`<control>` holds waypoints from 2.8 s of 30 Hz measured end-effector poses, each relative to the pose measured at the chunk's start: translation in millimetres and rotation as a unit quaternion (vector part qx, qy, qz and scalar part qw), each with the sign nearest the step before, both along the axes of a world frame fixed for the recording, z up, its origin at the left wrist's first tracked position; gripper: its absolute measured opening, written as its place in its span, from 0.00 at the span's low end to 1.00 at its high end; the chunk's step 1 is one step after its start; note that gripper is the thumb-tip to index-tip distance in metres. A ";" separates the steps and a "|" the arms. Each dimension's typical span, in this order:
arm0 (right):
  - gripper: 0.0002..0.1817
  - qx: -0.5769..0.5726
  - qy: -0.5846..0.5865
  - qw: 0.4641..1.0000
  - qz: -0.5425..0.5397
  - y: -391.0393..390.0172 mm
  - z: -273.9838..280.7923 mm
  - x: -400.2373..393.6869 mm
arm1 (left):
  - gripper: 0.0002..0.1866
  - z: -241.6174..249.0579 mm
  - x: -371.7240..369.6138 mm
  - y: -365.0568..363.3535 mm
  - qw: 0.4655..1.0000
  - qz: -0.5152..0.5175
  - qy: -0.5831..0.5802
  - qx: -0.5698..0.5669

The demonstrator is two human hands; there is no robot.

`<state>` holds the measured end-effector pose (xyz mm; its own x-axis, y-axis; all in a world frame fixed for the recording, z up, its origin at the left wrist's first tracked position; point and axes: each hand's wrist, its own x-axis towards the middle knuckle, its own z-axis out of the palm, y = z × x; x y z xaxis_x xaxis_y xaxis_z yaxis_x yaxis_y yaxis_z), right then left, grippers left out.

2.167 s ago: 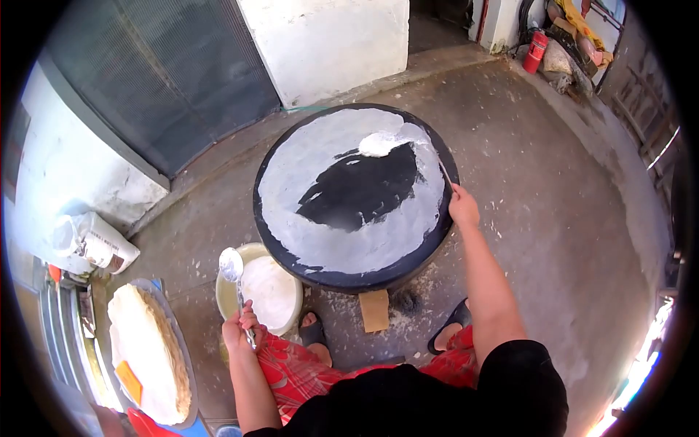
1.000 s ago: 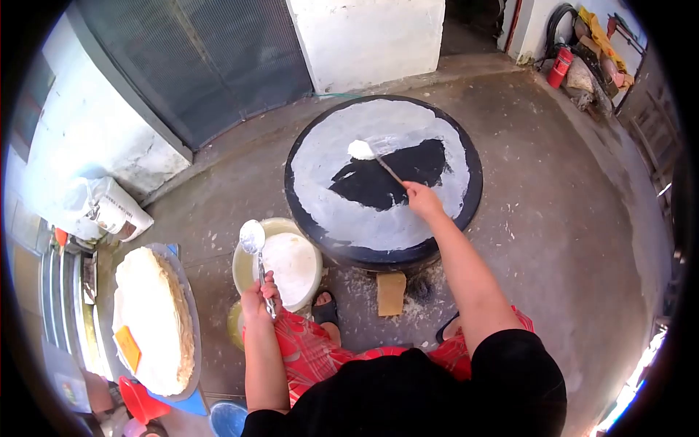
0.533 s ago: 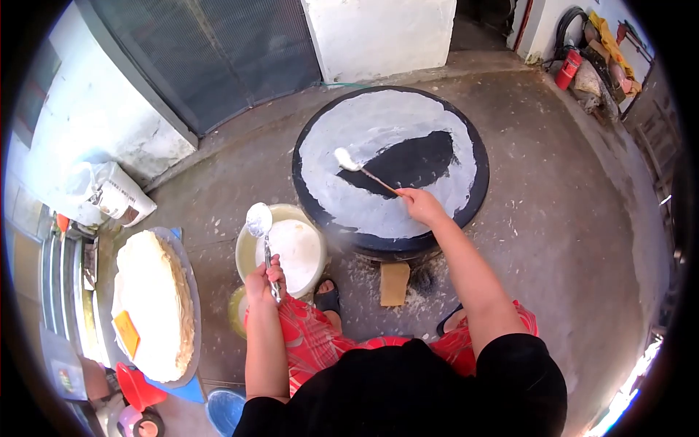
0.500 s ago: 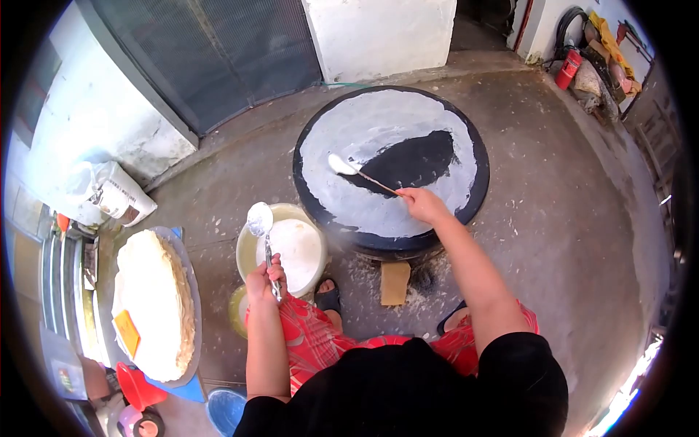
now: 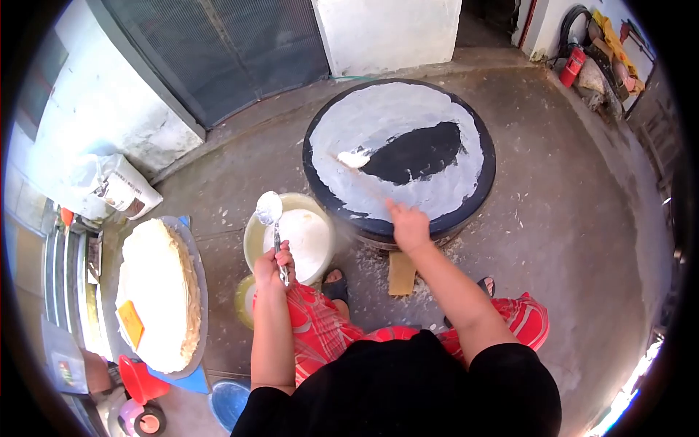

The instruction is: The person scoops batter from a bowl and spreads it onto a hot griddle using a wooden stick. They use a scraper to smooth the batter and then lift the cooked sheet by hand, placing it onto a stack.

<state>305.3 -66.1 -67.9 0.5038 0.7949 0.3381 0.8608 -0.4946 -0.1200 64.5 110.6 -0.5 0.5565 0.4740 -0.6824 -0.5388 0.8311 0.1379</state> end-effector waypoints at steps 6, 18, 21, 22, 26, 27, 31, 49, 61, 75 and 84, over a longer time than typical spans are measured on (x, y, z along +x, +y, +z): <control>0.17 -0.049 0.033 0.985 -0.164 -15.8 24.2 35.2 | 0.16 -5.0 -6.9 2.8 1.000 0.008 0.012 0.025; 0.19 0.027 0.051 0.978 -0.199 -36.6 17.4 57.3 | 0.16 -4.3 -5.1 4.2 1.000 0.003 0.024 0.018; 0.19 0.072 0.078 0.981 -0.160 -31.1 20.8 35.7 | 0.16 -4.0 -1.9 3.7 1.000 0.013 0.021 0.017; 0.19 0.049 0.066 0.991 -0.106 -32.1 21.4 31.6 | 0.16 -3.3 -1.7 2.2 0.999 0.019 0.021 0.013; 0.21 -0.010 0.048 0.973 -0.225 -48.5 26.0 87.8 | 0.12 5.9 2.4 -3.6 0.999 0.010 0.026 0.032; 0.21 -0.009 0.047 0.972 -0.228 -50.3 29.4 88.3 | 0.12 3.8 0.9 -3.0 0.999 0.011 0.031 0.034; 0.19 0.063 0.148 0.958 -0.238 -48.8 30.3 51.9 | 0.14 1.5 0.1 1.8 1.000 0.012 0.028 -0.001; 0.20 -0.012 0.043 0.957 -0.287 -83.3 11.8 104.4 | 0.11 1.5 6.7 1.0 0.999 -0.006 0.039 0.034; 0.18 0.173 0.328 0.878 -0.304 -125.6 3.5 168.6 | 0.12 1.0 7.4 1.0 1.000 -0.006 0.026 0.016; 0.15 0.139 0.327 0.916 -0.184 -122.0 -18.7 180.9 | 0.12 -1.9 9.5 2.8 0.999 -0.013 0.044 0.027; 0.15 0.182 0.390 0.868 -0.248 -109.8 -27.6 141.6 | 0.12 -4.6 7.0 4.9 0.999 -0.015 0.038 0.031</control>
